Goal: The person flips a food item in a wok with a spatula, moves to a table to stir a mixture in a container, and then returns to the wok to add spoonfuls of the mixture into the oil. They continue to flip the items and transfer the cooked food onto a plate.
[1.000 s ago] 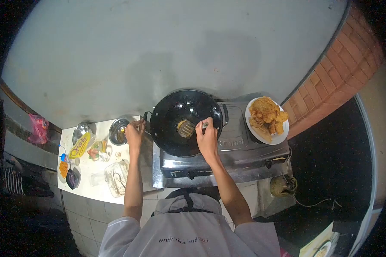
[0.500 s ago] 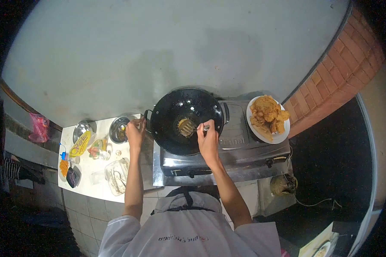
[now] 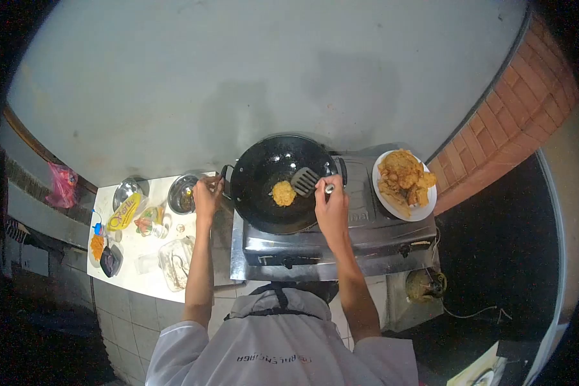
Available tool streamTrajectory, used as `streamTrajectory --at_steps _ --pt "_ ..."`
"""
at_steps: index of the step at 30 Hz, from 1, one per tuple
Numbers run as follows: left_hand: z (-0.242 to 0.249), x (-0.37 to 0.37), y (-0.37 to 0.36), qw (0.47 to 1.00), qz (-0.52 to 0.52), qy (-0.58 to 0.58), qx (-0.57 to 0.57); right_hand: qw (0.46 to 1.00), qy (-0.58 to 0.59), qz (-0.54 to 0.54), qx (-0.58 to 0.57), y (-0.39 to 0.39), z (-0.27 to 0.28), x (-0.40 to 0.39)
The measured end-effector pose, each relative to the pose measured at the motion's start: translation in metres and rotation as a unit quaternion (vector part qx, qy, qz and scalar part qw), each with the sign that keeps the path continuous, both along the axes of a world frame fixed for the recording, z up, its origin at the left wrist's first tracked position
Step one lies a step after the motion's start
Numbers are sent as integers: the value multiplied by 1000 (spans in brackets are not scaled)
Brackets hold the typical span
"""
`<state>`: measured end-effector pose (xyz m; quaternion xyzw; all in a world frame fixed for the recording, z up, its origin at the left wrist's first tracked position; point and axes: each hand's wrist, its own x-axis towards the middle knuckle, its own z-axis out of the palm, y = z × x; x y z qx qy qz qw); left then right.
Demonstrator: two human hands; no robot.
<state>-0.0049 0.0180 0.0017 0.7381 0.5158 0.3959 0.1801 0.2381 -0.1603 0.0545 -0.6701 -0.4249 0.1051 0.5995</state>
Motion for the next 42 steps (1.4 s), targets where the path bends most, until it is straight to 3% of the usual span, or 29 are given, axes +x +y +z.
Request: streamTrajectory --at_steps 2,8,21,27,35,42 --pt "-2 0 2 1000 -2 3 -1 997 -67 21 -11 5 -7 11" --pt "-4 1 0 1000 16 -6 -7 989 -112 88 -27 14 -14 14" --pt "3 2 -2 1000 6 -20 -22 995 -81 58 3 22 -9 0" --pt "5 2 -3 1000 8 -26 -15 991 -110 29 -71 20 1 10" --pt "-1 0 2 1000 3 -21 -12 998 -58 21 20 44 -28 8" --pt "1 3 1 1000 4 -16 9 995 -82 50 30 65 5 -3"
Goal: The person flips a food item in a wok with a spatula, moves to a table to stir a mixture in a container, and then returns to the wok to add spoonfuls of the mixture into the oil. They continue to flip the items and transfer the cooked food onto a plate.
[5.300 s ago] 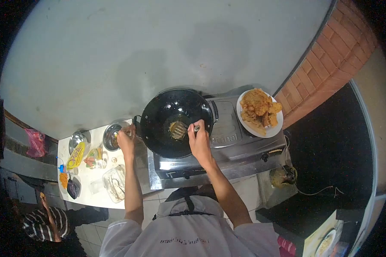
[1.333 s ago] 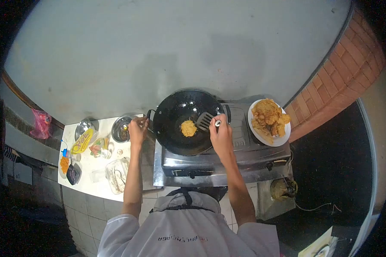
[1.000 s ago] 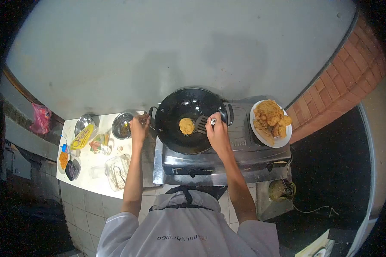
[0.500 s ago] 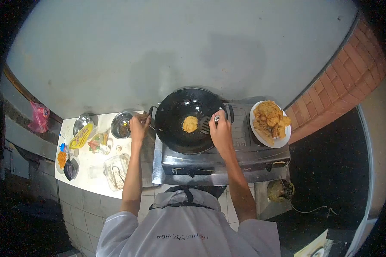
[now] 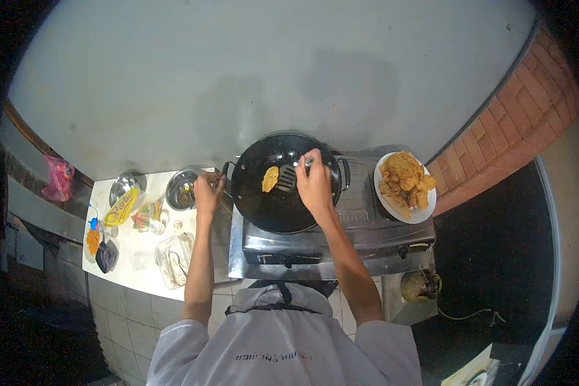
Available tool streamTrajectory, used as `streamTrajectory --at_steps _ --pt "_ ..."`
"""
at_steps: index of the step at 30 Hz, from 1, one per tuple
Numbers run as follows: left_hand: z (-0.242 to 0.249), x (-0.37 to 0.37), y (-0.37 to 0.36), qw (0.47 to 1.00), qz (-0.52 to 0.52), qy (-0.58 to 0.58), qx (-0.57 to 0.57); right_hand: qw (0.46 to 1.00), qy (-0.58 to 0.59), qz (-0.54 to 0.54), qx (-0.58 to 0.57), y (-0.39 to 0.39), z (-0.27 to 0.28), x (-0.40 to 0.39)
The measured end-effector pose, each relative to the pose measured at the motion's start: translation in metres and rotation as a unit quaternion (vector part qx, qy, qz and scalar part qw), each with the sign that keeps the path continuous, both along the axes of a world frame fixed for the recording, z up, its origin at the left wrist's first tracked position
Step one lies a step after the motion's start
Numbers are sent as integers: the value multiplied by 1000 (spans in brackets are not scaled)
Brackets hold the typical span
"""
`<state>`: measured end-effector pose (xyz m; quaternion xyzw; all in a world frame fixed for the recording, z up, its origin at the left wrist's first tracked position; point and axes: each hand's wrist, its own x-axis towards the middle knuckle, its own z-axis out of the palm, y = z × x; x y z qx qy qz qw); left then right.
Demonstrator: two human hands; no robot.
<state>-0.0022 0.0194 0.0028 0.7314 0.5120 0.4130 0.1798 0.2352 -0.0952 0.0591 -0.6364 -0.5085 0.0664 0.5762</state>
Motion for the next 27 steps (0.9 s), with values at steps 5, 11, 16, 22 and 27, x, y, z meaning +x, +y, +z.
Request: streamTrajectory --at_steps 5,11,16,22,27 --pt "-5 -2 2 1000 -3 -9 3 1000 10 20 -20 9 19 -16" --pt "-3 -3 1 1000 -4 -5 -24 1000 20 5 -10 10 10 -15" --pt "-3 -3 0 999 -2 -18 -39 997 43 -65 -8 -16 -4 18" --pt "-2 -2 -2 999 -16 -26 -29 991 69 -71 -86 -47 -8 21" --pt "-1 -1 -2 999 -19 -30 -5 981 175 -43 -76 -45 -31 3"
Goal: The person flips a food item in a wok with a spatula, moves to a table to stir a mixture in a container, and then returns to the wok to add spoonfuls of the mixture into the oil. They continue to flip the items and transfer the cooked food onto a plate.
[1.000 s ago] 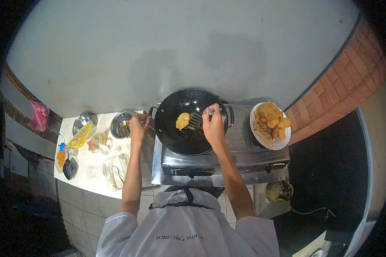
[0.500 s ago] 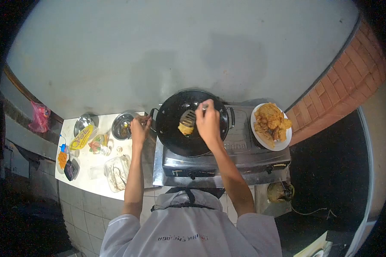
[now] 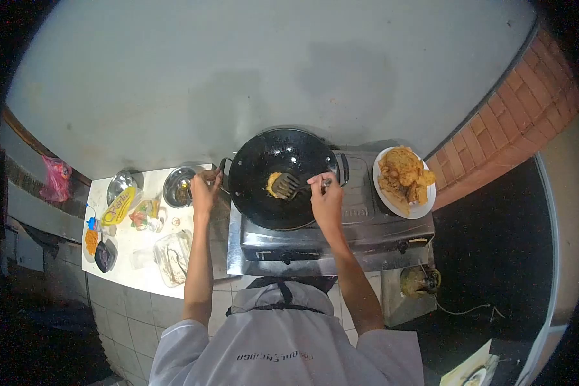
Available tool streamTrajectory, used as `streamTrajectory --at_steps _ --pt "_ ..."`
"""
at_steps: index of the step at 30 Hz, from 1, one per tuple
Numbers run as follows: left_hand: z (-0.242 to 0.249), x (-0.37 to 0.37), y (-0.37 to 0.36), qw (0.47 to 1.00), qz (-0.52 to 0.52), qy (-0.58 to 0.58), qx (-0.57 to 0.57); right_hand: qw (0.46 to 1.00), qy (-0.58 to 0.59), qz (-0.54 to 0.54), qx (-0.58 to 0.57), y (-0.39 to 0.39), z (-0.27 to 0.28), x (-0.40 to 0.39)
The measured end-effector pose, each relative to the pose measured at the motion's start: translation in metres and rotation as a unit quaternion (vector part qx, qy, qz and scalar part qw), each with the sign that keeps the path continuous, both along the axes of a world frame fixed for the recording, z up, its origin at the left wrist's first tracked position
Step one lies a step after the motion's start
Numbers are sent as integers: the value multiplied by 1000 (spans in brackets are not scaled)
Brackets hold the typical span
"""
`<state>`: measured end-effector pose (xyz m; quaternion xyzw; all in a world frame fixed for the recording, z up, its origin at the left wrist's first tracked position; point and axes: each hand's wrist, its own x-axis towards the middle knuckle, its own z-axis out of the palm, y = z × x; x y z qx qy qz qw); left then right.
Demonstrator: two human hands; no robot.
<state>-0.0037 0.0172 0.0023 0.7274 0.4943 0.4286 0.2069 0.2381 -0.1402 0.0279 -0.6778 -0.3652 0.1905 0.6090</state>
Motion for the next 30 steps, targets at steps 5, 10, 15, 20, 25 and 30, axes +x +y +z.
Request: streamTrajectory --at_steps 5,10,15,20,25,30 --pt "-4 -1 2 1000 1 -11 -5 1000 -15 -17 14 1 -20 -5" --pt "-3 0 0 1000 8 0 -9 998 -62 -11 25 2 -19 -6" --pt "-3 -1 1 1000 5 0 -9 995 -100 1 19 11 -8 -10" --pt "-2 -3 1 1000 2 0 -20 991 -135 7 23 21 -4 -11" --pt "-3 -2 3 1000 -2 -14 -8 987 -154 7 31 28 -16 -4" --pt "-3 -4 5 999 5 37 -23 992 -116 34 30 20 -7 -1"
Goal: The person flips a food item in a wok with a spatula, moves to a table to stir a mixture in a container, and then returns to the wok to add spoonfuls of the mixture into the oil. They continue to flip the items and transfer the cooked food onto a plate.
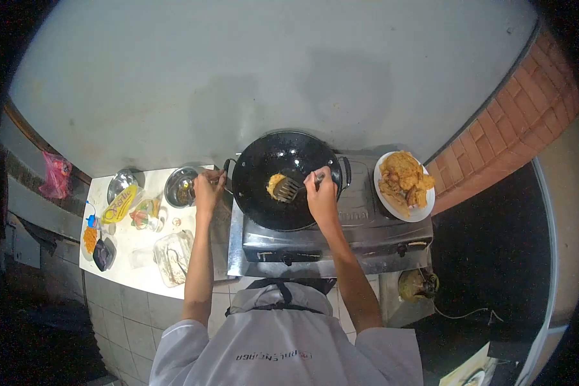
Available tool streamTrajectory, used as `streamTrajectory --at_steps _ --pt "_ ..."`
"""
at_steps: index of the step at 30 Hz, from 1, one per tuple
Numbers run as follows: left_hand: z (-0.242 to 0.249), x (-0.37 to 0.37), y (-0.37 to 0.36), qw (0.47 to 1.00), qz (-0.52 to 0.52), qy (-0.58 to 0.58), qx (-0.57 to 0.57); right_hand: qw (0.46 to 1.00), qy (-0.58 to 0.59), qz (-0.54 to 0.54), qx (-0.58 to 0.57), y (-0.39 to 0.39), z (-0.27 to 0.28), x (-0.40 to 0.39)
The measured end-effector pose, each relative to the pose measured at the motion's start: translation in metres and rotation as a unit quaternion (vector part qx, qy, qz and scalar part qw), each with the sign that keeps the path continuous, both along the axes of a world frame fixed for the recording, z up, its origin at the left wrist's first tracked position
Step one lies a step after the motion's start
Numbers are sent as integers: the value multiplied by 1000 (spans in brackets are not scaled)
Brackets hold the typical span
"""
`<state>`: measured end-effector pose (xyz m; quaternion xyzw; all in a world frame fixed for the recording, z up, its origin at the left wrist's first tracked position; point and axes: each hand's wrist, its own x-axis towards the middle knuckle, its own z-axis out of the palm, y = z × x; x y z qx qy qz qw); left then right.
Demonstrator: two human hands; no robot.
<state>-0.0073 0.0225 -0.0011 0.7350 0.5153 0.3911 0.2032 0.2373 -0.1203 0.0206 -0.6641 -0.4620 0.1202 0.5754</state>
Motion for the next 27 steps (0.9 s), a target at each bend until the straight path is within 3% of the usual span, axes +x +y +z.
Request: streamTrajectory --at_steps 2,12,20,24,26,27 --pt "-2 0 0 1000 0 -9 1 999 24 -15 -24 -7 3 1" --pt "-1 1 -3 1000 -1 -28 9 994 74 -55 65 -11 8 3" --pt "-2 2 -3 1000 6 -28 -4 988 156 -12 -12 -1 -3 -2" --pt "2 3 -6 999 7 -35 4 992 118 49 -23 6 -20 10" --pt "-4 1 -3 999 7 -30 10 998 3 54 16 13 -31 15" --pt "-4 1 -3 999 5 -27 17 998 5 53 15 14 -33 15"
